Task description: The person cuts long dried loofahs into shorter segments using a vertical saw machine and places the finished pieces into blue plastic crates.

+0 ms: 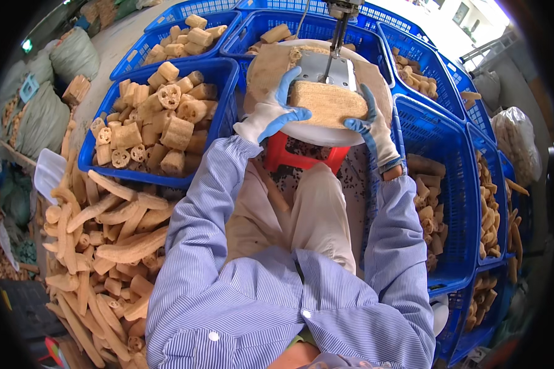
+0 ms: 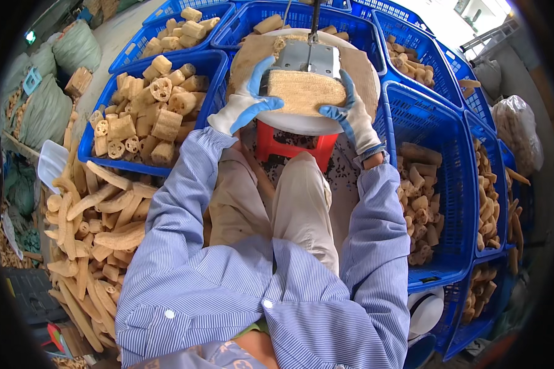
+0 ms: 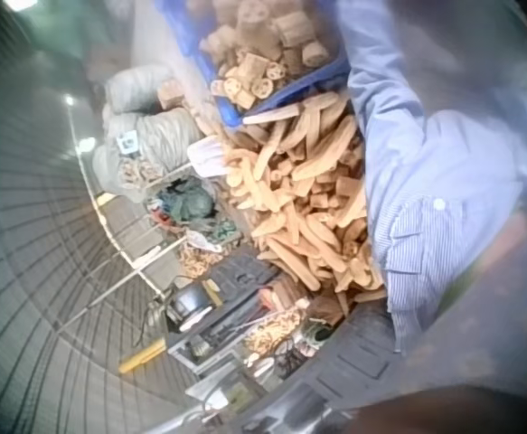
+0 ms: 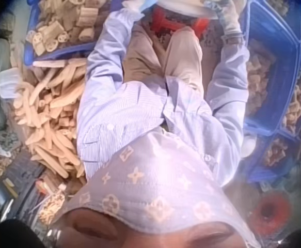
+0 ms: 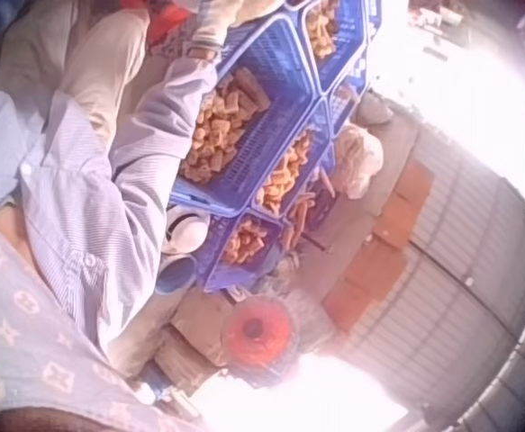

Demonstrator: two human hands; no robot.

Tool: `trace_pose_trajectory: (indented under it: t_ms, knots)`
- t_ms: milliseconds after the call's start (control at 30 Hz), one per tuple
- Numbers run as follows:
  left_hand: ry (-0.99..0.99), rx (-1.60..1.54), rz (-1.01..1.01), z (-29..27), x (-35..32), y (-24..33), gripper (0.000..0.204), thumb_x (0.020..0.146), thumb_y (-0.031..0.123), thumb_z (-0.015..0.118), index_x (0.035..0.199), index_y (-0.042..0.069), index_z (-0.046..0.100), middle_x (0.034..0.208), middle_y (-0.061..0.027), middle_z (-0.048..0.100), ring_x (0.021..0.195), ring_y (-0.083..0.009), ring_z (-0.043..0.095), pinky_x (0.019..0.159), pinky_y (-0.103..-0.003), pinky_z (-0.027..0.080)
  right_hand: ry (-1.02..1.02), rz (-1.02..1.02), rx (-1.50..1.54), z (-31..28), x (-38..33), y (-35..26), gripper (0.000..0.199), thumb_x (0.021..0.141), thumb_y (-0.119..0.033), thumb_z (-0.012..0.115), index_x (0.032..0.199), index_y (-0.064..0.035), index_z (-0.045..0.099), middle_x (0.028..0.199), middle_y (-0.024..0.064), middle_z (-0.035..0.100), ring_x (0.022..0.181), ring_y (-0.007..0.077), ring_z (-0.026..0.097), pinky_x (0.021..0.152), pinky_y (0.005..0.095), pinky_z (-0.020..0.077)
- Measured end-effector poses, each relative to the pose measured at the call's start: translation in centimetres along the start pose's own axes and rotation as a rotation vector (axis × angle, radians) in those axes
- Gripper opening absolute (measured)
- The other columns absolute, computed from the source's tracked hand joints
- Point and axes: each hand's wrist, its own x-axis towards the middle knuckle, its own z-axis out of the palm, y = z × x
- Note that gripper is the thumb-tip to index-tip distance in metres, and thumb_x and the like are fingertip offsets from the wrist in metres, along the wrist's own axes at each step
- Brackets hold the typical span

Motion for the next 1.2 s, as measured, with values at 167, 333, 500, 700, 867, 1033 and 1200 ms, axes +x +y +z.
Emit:
trace_pose_trajectory:
  t_ms: [167,333,500,700,867,1033,1200]
  knots:
    - [0.156,-0.012,0.028,1.5,0.4,-1.4,0.106,0.077,0.006,0.086,0.160,0.016,0.020,0.153,-0.0093,0.039,0.142,-0.0216,0.039,0.114,-0.034,0.040,0.189,-0.294,-1.020,0.9,-0.6,-3.2,0.139,0.046,-0.053,0.096,0.159,-0.0229,0.021,0.159,0.0160,0.032,0.148,0.0353,0.028,0.119,0.0556,0.0256]
    - [0.129,-0.142,0.171,3.4,1.1,-3.7,0.101,0.083,0.015,0.083,0.160,0.011,0.019,0.155,-0.0116,0.038,0.138,-0.0223,0.044,0.110,-0.035,0.042,0.048,-0.165,-1.325,3.9,-0.8,-6.5,0.120,0.058,-0.058,0.088,0.158,-0.0317,0.026,0.149,0.0091,0.043,0.143,0.0314,0.035,0.120,0.0632,0.0139]
    - [0.244,0.146,-0.016,4.0,1.0,-4.3,0.063,0.092,0.017,0.076,0.145,0.004,0.046,0.133,-0.0101,0.059,0.114,-0.0141,0.058,0.099,-0.029,0.048,-0.013,-0.050,-1.442,1.8,0.6,-6.5,0.104,0.066,-0.051,0.086,0.155,-0.0328,0.035,0.144,0.0102,0.048,0.137,0.0320,0.042,0.119,0.0582,0.0204]
    - [0.320,0.063,-0.182,5.3,3.0,-4.0,0.022,0.090,0.008,0.075,0.111,0.003,0.069,0.089,0.0020,0.068,0.073,-0.0047,0.056,0.062,-0.021,0.047,0.000,-0.030,-1.433,1.9,2.0,-6.3,0.106,0.063,-0.043,0.091,0.154,-0.0332,0.037,0.145,0.0092,0.049,0.133,0.0342,0.046,0.111,0.0454,0.0391]
    - [0.392,-0.016,-0.236,5.5,4.9,-4.4,0.013,0.089,0.009,0.075,0.101,0.005,0.075,0.078,0.0033,0.066,0.061,-0.0043,0.052,0.054,-0.021,0.044,-0.052,0.052,-1.444,1.4,3.1,-6.1,0.098,0.071,-0.052,0.084,0.154,-0.0356,0.035,0.149,0.0096,0.044,0.136,0.0339,0.042,0.111,0.0483,0.0364]
    - [0.402,-0.047,-0.249,5.1,5.9,-5.2,0.012,0.089,0.010,0.075,0.100,0.005,0.076,0.076,0.0029,0.065,0.059,-0.0044,0.052,0.053,-0.022,0.043,-0.077,0.072,-1.480,1.2,4.1,-6.6,0.097,0.072,-0.053,0.083,0.154,-0.0363,0.035,0.148,0.0099,0.045,0.134,0.0339,0.044,0.109,0.0485,0.0391]
    - [0.420,-0.009,-0.210,4.5,6.5,-6.1,0.011,0.090,0.010,0.074,0.100,0.005,0.075,0.075,0.0035,0.064,0.059,-0.0046,0.051,0.053,-0.022,0.043,-0.098,0.115,-1.517,1.9,4.9,-7.9,0.098,0.072,-0.053,0.084,0.155,-0.0366,0.034,0.147,0.0094,0.046,0.133,0.0342,0.045,0.109,0.0465,0.0410]
